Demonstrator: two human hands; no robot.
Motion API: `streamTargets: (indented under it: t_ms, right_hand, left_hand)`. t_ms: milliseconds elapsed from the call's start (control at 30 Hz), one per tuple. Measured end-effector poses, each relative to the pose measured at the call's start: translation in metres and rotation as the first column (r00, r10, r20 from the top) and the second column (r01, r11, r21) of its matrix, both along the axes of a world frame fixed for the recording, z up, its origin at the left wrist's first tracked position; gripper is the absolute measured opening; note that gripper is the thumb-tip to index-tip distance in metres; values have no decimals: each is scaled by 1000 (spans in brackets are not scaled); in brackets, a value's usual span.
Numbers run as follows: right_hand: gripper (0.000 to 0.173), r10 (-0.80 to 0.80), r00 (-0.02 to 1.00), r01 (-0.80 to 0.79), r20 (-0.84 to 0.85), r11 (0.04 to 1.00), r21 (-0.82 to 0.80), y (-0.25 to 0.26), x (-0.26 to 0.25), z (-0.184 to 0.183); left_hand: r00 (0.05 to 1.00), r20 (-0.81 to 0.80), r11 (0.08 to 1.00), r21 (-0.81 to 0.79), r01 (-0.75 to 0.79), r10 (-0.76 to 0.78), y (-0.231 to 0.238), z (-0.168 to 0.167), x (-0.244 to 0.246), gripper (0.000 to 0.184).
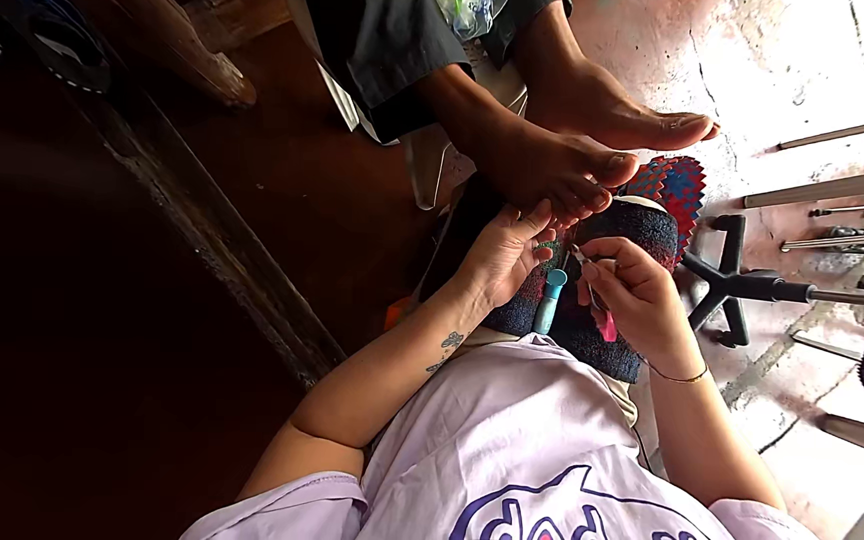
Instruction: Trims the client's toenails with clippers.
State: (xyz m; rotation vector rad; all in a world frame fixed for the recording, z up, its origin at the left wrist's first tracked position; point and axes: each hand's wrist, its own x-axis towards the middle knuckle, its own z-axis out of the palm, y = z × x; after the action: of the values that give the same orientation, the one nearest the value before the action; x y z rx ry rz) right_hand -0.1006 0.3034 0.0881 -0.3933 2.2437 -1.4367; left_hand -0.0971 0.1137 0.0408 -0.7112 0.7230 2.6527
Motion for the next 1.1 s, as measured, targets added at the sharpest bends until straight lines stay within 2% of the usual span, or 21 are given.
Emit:
streamTargets:
  t_ms: [100,267,467,767,1100]
  right_hand:
    - [18,62,923,29,-380,973,228,-9,-2,3]
    - [19,134,817,83,-561,935,345,-23,-5,4]
    - [22,153,781,111,-606,920,375,-27,-4,4]
    - [23,145,807,113,-573,913,391,-30,-4,6]
    - [21,299,607,188,-736,846,499,-38,-1,-2]
  left_hand:
    - [1000,8,1000,2,-6,6,2,-1,-2,19]
    - [999,14,999,-2,-33,33,4,-1,-2,19]
    - [999,20,999,-18,-30,30,5,1,-3,25]
    - [999,5,999,-12,-39,39,5,-2,-3,20]
    - [999,12,999,-7,-47,47,6,-3,-4,22]
